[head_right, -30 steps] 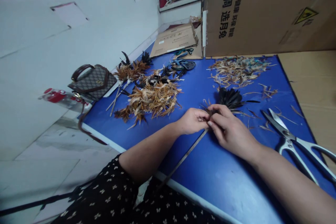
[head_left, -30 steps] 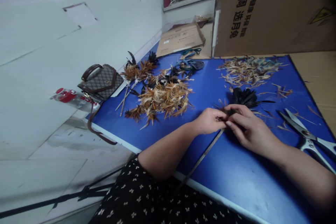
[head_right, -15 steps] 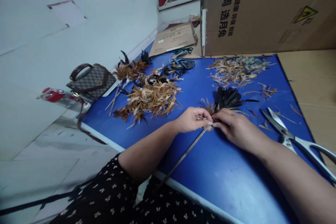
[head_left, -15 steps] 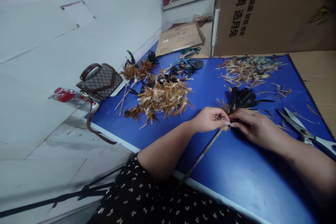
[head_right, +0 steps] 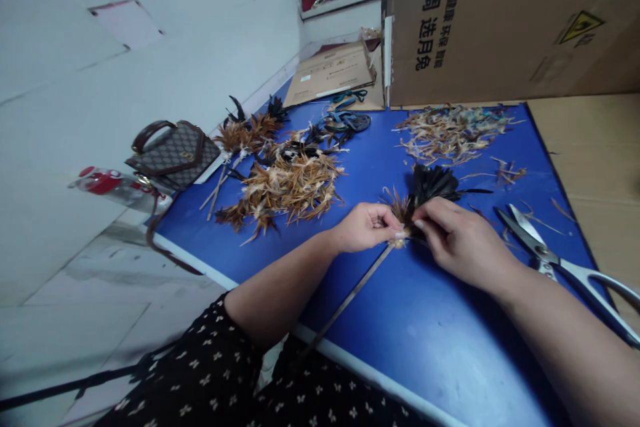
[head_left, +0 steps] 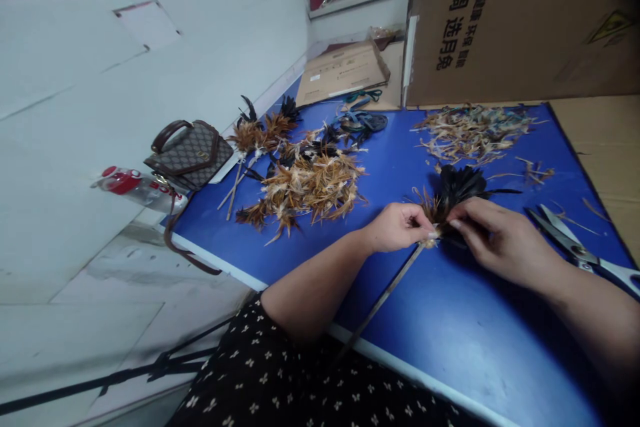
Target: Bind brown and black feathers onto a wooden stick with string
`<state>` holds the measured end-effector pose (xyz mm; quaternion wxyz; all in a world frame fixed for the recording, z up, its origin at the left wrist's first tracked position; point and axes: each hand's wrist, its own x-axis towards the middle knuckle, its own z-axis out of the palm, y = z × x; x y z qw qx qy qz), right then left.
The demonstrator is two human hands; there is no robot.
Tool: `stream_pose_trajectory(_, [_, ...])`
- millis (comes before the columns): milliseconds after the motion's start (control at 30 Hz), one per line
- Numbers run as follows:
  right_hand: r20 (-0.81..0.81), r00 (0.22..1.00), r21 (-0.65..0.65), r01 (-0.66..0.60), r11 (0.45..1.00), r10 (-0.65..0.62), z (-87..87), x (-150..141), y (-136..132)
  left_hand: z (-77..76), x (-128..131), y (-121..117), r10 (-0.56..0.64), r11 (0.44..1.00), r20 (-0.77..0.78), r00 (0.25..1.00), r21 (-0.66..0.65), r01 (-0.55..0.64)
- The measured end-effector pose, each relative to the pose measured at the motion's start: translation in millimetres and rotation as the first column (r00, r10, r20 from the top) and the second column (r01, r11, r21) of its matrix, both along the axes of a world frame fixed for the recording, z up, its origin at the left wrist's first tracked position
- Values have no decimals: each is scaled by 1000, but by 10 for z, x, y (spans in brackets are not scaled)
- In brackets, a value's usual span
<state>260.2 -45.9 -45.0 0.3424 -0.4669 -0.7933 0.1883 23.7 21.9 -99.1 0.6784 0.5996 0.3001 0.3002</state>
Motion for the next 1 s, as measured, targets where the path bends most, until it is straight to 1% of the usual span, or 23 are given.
stream_pose_trajectory(133, [-2, 994, -46, -108, 993, 108, -27, -67, 13, 55, -7, -7, -12, 1000, 2, 1000, 1, 12])
stream_pose_trajectory(233, [-40, 993, -19, -113, 993, 113, -77, -114, 39, 102, -18, -25, -29, 1000, -25, 999, 11, 29])
stream_pose_trajectory(333, [-27, 996, 82, -84, 993, 86, -104, -124, 41, 116, -17, -34, -40, 999, -4, 999, 3, 40])
stream_pose_trajectory(433, [-11, 998, 211, -64, 975, 68, -99, -130, 5, 103, -7, -22, -18, 1000, 53, 998, -14, 19])
stream_pose_trajectory(500, [-2, 997, 258, -72, 964, 75, -83, -150, -29, 95, -4, -6, 3, 1000, 63, 998, -24, -1])
stream_pose_trajectory(600, [-4, 997, 293, -75, 953, 80, -56, -190, -69, 88, -8, 20, 46, 998, 53, 998, -49, -44])
stream_pose_trajectory(700, [-20, 995, 304, -85, 949, 96, -36, -209, -89, 82, -18, 42, 76, 994, 49, 996, -76, -72])
stream_pose_trajectory(833, [-31, 988, 289, -139, 947, 154, -41, -175, -112, 93, -30, 46, 88, 990, 90, 992, -121, -77])
stream_pose_trajectory(1000, [-7, 978, 232, -203, 951, 211, -66, -82, -176, 149, -45, 24, 86, 986, 90, 992, -147, -72])
